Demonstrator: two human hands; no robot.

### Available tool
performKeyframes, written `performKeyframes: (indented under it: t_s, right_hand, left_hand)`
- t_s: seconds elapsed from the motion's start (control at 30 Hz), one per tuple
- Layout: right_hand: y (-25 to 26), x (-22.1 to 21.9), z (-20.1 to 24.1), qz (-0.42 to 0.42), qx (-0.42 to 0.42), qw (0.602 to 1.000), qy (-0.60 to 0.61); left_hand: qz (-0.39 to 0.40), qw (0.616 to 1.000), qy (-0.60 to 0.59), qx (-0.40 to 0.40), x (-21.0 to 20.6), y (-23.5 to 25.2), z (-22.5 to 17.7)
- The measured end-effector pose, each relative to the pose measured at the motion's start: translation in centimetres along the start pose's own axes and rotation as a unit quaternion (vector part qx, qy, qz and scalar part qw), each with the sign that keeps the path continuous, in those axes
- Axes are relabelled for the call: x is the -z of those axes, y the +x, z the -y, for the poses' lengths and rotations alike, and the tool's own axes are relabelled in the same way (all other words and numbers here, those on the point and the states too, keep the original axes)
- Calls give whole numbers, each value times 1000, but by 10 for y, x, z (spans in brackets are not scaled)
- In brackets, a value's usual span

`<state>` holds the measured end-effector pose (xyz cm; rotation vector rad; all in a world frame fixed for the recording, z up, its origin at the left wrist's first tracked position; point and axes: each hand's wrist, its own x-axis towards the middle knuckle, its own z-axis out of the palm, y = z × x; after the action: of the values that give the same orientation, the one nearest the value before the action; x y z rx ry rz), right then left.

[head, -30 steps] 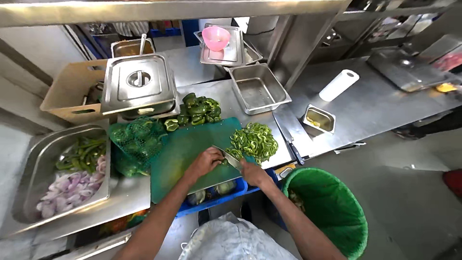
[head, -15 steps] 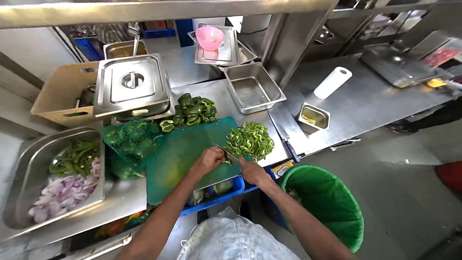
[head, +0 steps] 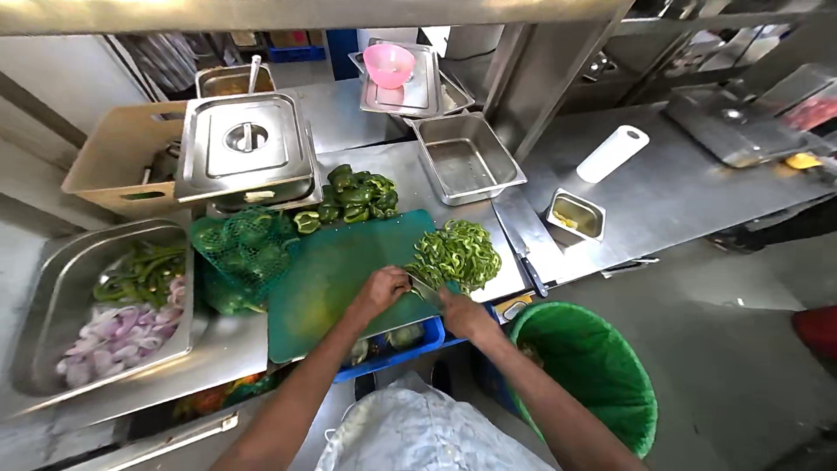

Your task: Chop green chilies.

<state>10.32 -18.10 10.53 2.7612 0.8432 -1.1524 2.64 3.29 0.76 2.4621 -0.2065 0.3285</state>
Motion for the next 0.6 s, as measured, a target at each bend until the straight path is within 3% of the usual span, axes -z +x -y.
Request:
performKeyframes:
  t_s: [0.2, 0.43, 0.6]
  right_hand:
    - [16, -15, 1, -1, 21, 1000, 22]
    - [-16, 22, 4, -14, -11, 999, -46]
    - [13, -5, 7, -8, 8, 1000, 0]
  left_hand:
    - [-69, 997, 18, 28, -5, -7, 1]
    - [22, 999, 8, 24, 9, -1, -3]
    - [21, 999, 17, 19, 5, -2, -1]
